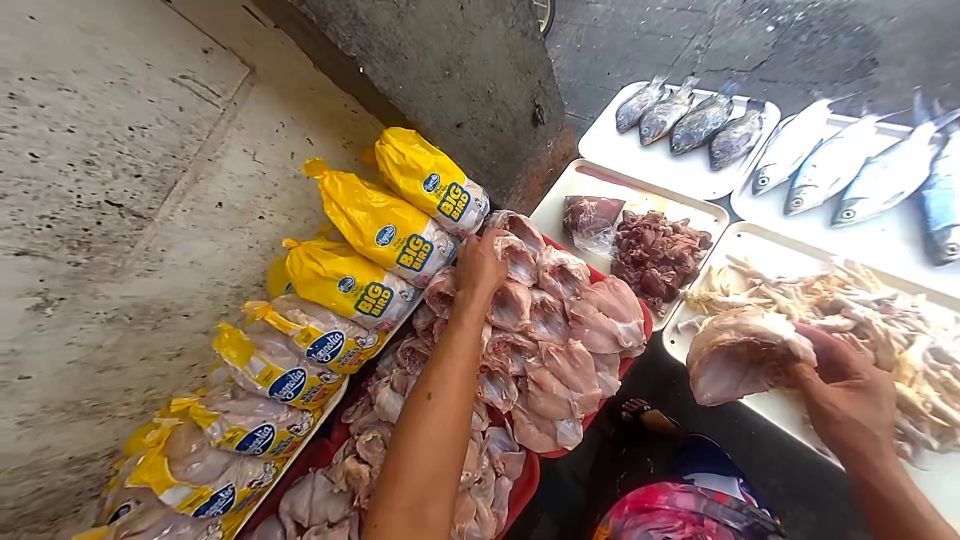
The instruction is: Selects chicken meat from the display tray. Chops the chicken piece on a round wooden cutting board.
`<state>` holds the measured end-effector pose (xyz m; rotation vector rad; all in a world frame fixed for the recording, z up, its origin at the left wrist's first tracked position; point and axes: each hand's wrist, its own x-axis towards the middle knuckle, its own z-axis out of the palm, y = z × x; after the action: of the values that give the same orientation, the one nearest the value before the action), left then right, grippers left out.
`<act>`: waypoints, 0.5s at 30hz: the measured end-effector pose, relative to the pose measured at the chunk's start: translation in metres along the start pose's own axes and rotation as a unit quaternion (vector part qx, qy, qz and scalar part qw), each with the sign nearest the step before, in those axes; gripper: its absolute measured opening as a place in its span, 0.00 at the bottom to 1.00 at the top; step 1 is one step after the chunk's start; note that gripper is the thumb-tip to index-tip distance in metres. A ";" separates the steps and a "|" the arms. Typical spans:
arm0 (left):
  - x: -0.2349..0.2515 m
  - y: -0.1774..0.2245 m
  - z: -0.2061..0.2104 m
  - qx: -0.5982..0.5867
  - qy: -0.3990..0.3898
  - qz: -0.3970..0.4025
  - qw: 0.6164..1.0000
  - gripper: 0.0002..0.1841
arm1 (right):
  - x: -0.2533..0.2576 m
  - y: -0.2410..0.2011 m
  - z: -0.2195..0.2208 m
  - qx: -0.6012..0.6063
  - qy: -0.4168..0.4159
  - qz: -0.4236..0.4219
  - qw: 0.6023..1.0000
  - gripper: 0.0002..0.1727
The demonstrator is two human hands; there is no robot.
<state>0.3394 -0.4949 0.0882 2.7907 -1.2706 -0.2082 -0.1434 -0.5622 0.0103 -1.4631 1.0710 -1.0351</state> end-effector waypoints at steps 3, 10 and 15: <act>0.007 -0.001 -0.025 -0.049 0.000 -0.028 0.998 0.22 | -0.006 0.003 -0.004 0.000 0.001 0.011 1.000 0.25; 0.012 0.005 -0.138 -0.218 0.101 0.009 0.971 0.22 | -0.007 0.011 -0.019 -0.004 0.005 0.024 1.000 0.25; 0.019 0.016 -0.137 -0.189 0.010 0.011 0.982 0.25 | 0.001 0.012 -0.022 -0.012 0.005 0.020 1.000 0.26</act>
<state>0.3605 -0.5188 0.2240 2.4495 -1.1189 -0.3747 -0.1656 -0.5698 0.0014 -1.4519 1.1189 -1.0045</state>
